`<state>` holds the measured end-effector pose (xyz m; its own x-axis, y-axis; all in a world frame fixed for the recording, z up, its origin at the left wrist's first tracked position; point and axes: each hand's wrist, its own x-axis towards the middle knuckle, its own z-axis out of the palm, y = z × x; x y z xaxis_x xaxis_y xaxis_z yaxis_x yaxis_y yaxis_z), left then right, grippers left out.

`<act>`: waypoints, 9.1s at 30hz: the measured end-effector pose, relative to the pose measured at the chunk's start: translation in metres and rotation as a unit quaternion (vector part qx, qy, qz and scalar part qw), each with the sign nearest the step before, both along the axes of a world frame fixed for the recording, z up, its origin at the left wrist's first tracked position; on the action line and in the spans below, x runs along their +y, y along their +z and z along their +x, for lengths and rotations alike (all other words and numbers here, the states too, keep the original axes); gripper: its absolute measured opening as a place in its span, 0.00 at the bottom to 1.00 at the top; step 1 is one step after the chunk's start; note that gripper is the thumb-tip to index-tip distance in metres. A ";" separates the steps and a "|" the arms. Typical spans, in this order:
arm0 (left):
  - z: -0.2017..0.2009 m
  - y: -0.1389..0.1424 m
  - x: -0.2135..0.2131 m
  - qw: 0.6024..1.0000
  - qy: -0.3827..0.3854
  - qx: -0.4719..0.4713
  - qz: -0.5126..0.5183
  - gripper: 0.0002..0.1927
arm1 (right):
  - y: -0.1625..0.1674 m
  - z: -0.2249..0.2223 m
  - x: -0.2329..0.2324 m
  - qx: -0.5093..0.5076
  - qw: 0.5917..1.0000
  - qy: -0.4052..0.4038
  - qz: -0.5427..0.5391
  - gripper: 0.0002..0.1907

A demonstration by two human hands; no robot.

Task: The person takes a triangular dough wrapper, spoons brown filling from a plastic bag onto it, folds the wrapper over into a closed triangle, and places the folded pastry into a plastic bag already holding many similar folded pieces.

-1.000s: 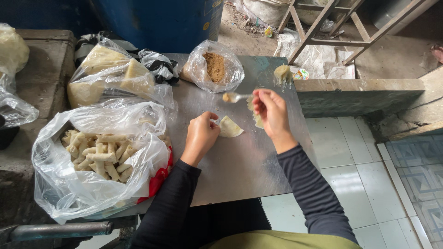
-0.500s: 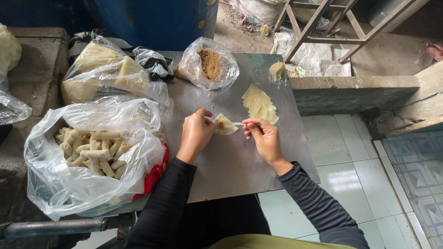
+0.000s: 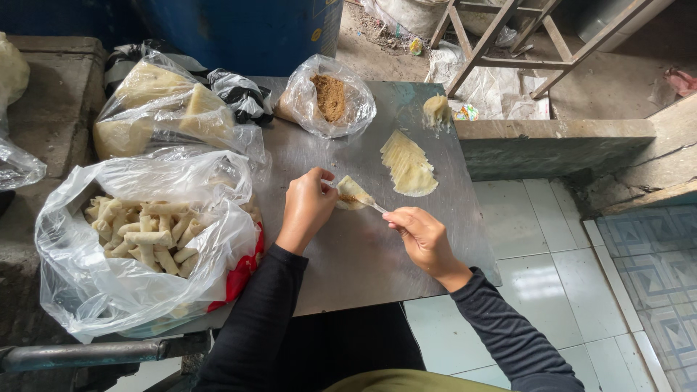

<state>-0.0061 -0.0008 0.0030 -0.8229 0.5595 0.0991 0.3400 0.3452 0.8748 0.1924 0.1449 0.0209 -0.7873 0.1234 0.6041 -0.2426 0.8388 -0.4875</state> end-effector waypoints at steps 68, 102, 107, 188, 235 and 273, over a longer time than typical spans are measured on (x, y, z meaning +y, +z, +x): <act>-0.007 0.002 -0.002 0.980 -0.130 0.142 -0.051 0.12 | -0.017 -0.094 0.011 -0.179 0.983 -0.039 -0.033 0.05; -0.009 -0.016 0.009 0.974 -0.072 0.210 -0.044 0.05 | -0.025 -0.091 0.021 -0.119 0.990 -0.060 0.039 0.09; 0.005 -0.023 0.020 0.978 0.048 0.197 -0.045 0.06 | -0.033 -0.098 0.010 -0.096 0.983 -0.154 0.024 0.06; 0.055 -0.024 0.087 0.994 -0.069 0.024 0.079 0.18 | 0.004 -0.059 0.123 -0.174 0.909 -0.063 -0.374 0.05; -0.006 -0.016 0.008 0.997 0.017 0.071 -0.025 0.14 | 0.022 -0.204 0.046 -0.125 0.982 -0.069 0.124 0.20; -0.009 -0.013 0.006 0.997 0.020 0.062 -0.027 0.15 | -0.014 -0.217 0.085 0.042 0.846 -0.145 -0.511 0.14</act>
<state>-0.0155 0.0050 -0.0103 -0.8277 0.5337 0.1731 0.4302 0.4057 0.8064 -0.0251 0.2300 0.0070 -0.5938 0.7959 0.1180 -0.1683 0.0206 -0.9855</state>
